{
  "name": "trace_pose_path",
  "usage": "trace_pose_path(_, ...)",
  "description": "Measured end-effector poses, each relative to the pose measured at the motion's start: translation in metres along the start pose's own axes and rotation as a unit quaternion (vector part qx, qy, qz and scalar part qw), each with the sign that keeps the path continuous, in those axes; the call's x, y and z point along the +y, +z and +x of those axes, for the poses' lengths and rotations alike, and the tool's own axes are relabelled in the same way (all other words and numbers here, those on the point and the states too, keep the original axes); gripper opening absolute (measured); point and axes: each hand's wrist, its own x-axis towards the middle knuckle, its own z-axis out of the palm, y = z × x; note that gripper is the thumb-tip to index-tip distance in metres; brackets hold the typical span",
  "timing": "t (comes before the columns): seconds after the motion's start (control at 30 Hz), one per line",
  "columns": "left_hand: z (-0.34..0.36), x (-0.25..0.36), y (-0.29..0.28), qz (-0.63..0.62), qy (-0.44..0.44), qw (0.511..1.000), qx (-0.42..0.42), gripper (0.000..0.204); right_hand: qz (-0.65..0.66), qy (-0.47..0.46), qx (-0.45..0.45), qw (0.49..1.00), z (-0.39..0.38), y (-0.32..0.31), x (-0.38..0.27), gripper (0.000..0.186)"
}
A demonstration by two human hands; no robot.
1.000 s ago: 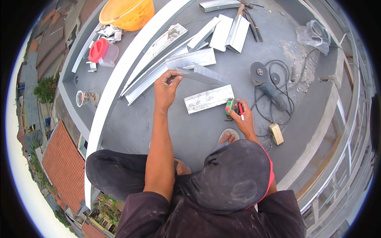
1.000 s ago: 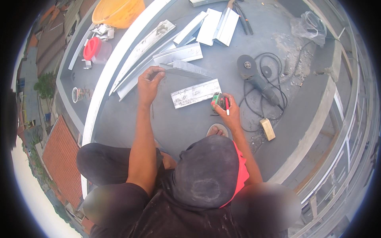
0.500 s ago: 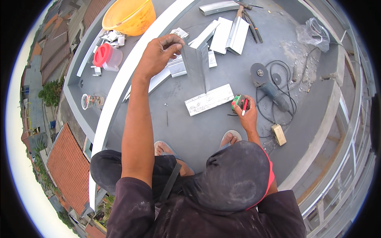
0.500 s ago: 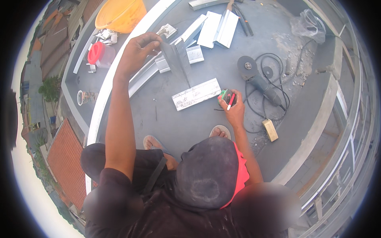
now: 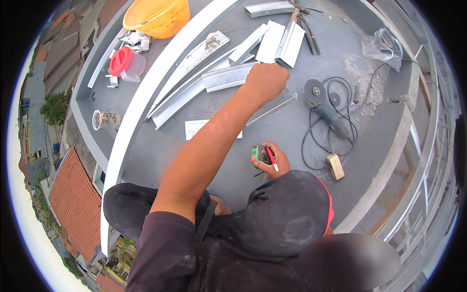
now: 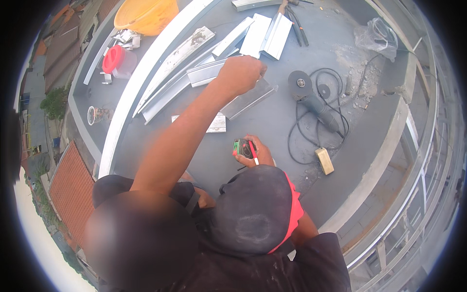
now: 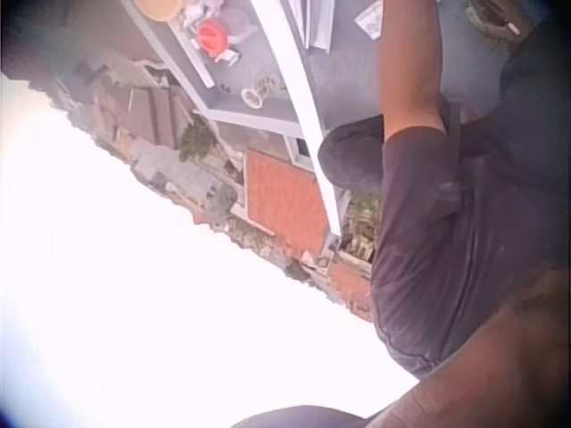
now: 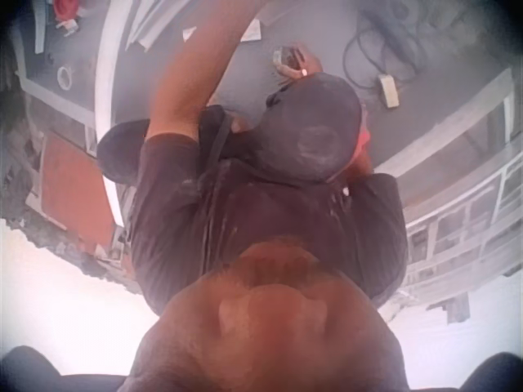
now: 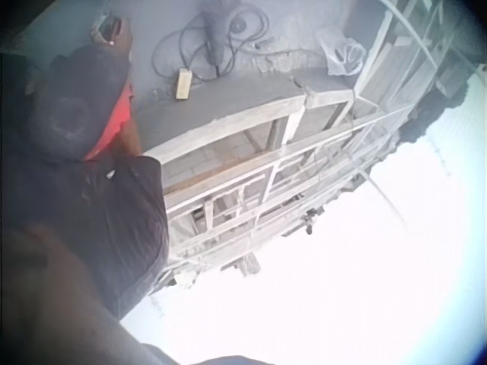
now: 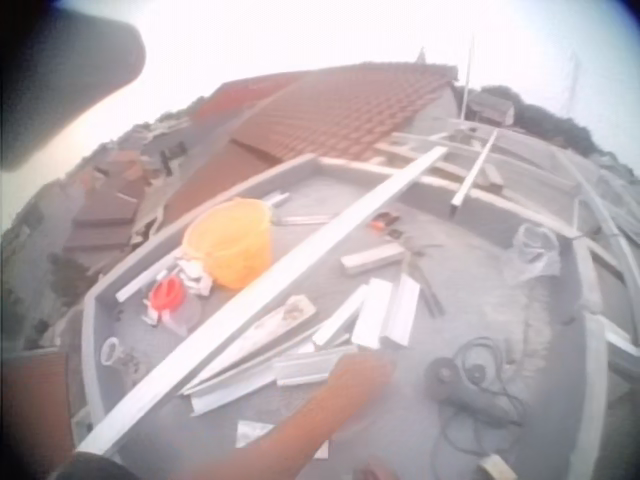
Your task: The person sits on a rooftop and measures several pieces of white metal profile using a tape measure and a red marker. They mark measurements on the metal pieces and arrange them on the floor. The person then picks up an angle grinder at the end.
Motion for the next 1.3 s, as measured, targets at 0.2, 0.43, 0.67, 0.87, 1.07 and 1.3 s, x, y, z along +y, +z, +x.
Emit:
trace_pose_path(0.2, -0.030, 0.055, 0.104, -0.140, -0.054, 0.981, 0.123, 0.079, 0.027, 0.009, 0.092, 0.995, -0.058, -0.053, -0.001, 0.066)
trace_pose_path(0.43, -0.064, -0.003, 0.169, -0.068, -0.158, 0.976, 0.131, 0.094, 0.017, 0.032, 0.165, 0.986, -0.081, -0.081, 0.048, 0.065)
trace_pose_path(0.67, -0.074, -0.018, 0.159, -0.119, -0.081, 0.976, 0.165, 0.080, 0.034, -0.003, 0.156, 0.987, -0.067, -0.075, -0.003, 0.066)
trace_pose_path(0.87, -0.128, 0.005, 0.184, -0.092, -0.026, 0.974, 0.207, 0.085, -0.102, -0.101, 0.208, 0.968, -0.061, -0.093, -0.004, 0.065)
trace_pose_path(1.07, -0.119, 0.008, 0.172, -0.117, -0.044, 0.987, 0.101, 0.084, -0.088, -0.096, 0.208, 0.970, -0.049, -0.110, -0.011, 0.066)
trace_pose_path(1.3, -0.096, 0.006, 0.112, -0.422, -0.094, 0.902, -0.008, 0.046, -0.256, -0.091, 0.058, 0.961, 0.011, -0.107, -0.059, 0.068)
